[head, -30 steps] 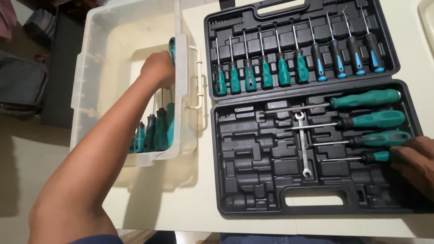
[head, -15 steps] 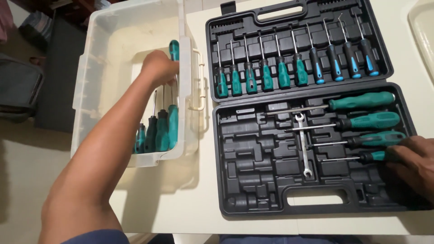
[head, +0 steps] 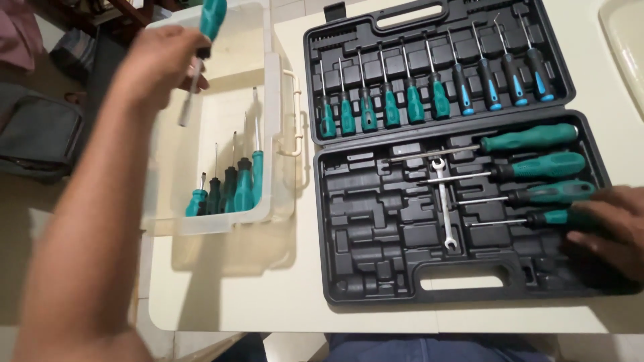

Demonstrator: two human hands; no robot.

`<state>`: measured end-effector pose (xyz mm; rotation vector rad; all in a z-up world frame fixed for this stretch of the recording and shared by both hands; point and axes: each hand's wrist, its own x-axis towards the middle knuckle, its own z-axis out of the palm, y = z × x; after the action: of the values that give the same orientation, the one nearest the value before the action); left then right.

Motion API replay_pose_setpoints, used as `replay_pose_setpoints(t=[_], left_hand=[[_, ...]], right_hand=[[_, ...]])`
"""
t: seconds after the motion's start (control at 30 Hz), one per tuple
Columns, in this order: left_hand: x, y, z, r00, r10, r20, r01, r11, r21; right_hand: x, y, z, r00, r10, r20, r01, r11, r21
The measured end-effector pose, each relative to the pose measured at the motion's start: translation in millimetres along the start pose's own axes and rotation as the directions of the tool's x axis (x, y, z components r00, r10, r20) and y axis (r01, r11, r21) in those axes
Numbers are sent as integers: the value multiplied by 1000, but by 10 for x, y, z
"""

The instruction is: Organizing various screwdrivers by transferring them from a plastic bin into a molded tool case.

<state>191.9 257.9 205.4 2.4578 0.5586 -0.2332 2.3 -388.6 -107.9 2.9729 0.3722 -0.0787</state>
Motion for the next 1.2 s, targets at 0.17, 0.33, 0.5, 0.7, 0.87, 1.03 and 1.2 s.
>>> replay_pose_setpoints(t=[0.17, 0.33, 0.5, 0.7, 0.87, 1.03, 1.2], left_hand=[[-512, 236, -40, 936, 344, 80, -338, 938, -82], [-1473, 751, 641, 892, 384, 240, -385, 922, -44], [-2173, 837, 1496, 581, 593, 558, -667, 740, -91], [-2233, 650, 2162, 409, 805, 430, -764, 560, -320], [-2062, 364, 2181, 427, 722, 545, -718, 637, -281], [-2082, 171, 2310, 517, 632, 577, -605, 747, -276], [-2154, 0, 2497, 503, 648, 572, -627, 729, -275]], right_hand=[[99, -340, -885, 884, -99, -457, 310, 856, 415], [185, -956, -2137, 767, -208, -607, 504, 780, 370], [191, -1304, -2574, 657, -478, -584, 600, 799, 21], [22, -1108, -1986, 735, -533, -419, 606, 794, 52], [-158, -634, -1496, 843, -429, -325, 505, 838, 206], [-215, -559, -1300, 882, -386, -270, 448, 864, 230], [-151, -645, -1235, 818, -478, -320, 545, 822, 165]])
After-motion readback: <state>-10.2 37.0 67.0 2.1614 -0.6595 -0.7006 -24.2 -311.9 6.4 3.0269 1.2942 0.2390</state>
